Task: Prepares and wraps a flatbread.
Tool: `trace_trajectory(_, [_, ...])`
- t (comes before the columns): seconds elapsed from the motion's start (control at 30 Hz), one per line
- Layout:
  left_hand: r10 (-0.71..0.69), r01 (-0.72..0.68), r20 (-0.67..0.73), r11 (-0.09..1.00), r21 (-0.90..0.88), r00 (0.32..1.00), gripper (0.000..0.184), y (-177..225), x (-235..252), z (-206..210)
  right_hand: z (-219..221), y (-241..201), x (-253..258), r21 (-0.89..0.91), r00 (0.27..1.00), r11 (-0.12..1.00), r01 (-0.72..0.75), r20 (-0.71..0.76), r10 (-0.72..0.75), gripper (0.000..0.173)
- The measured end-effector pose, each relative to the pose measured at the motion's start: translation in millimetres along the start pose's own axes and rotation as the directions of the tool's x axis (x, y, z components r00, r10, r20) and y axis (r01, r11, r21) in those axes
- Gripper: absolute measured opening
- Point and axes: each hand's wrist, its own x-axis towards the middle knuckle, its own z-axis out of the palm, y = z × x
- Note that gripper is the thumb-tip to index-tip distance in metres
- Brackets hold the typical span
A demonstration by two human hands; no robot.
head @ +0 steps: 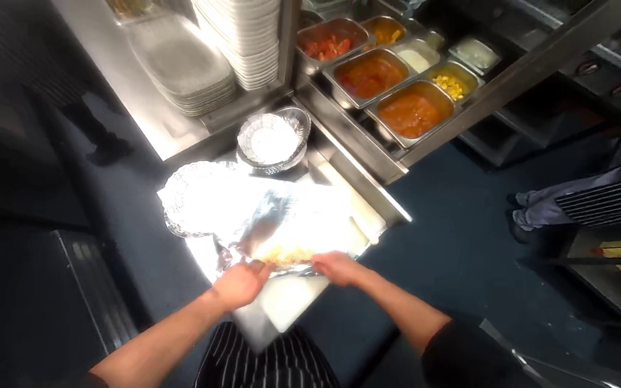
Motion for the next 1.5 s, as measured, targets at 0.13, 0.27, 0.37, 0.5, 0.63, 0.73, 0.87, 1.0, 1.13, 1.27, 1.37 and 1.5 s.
trace_trajectory(0.13, [-0.116, 0.151, 0.144, 0.954, -0.260, 0.983, 0.039, -32, 42, -23, -2, -10, -1, -0.040, 0.978, 0.991, -0.124, -0.171, 0.115, 0.033])
trace_trajectory(0.27, [-0.100, 0.150, 0.195, 0.953, -0.262, 0.976, 0.031, -42, 61, -25, 76, -30, -9, -0.552, 0.695, 0.830, -0.079, -0.627, -0.351, 0.037])
trace_trajectory(0.37, [-0.175, 0.190, 0.107, 0.970, -0.152, 0.979, 0.033, -20, 49, -22, 108, -20, 2, -0.524, 0.819, 0.850, -0.059, -0.512, -0.259, 0.047])
trace_trajectory(0.5, [0.102, -0.004, -0.397, 0.971, 0.239, 0.912, 0.036, 23, 30, 43, 90, -6, 18, -0.445, 0.802, 0.894, 0.053, -0.514, -0.303, 0.042])
trace_trajectory(0.63, [0.257, -0.061, -0.545, 0.934, 0.351, 0.798, 0.036, -1, 40, 70, 49, -5, 15, -0.338, 0.855, 0.927, 0.164, -0.420, -0.304, 0.037])
trace_trajectory(0.73, [0.043, -0.025, -0.352, 0.998, 0.055, 0.935, 0.038, -8, 49, 19, -3, -9, 23, -0.132, 0.964, 0.984, 0.116, -0.224, -0.144, 0.042])
trace_trajectory(0.87, [-0.165, 0.164, -0.003, 0.981, -0.106, 0.986, 0.040, -25, 94, -47, -38, -8, 46, -0.177, 0.929, 0.983, 0.043, -0.355, -0.104, 0.032])
trace_trajectory(1.0, [-0.128, 0.165, -0.339, 0.983, 0.080, 0.932, 0.027, -21, 108, -24, 5, -16, 60, -0.361, 0.900, 0.932, -0.008, -0.409, -0.151, 0.045])
trace_trajectory(1.13, [0.035, 0.112, -0.623, 0.974, 0.195, 0.781, 0.044, -12, 77, 40, 29, -10, 56, -0.466, 0.835, 0.884, 0.043, -0.468, -0.288, 0.037])
trace_trajectory(1.27, [0.036, -0.006, -0.513, 0.998, 0.060, 0.858, 0.033, -3, 43, 59, 4, -26, 26, -0.253, 0.968, 0.958, 0.135, -0.171, -0.182, 0.038])
trace_trajectory(1.37, [-0.102, 0.066, -0.175, 0.977, -0.201, 0.979, 0.050, -10, 49, 10, -24, -27, 39, -0.210, 0.983, 0.973, 0.101, -0.130, -0.130, 0.041])
trace_trajectory(1.5, [-0.187, 0.180, -0.101, 0.981, -0.074, 0.977, 0.044, -24, 80, -38, -9, -33, 57, -0.359, 0.914, 0.929, 0.087, -0.342, -0.218, 0.039])
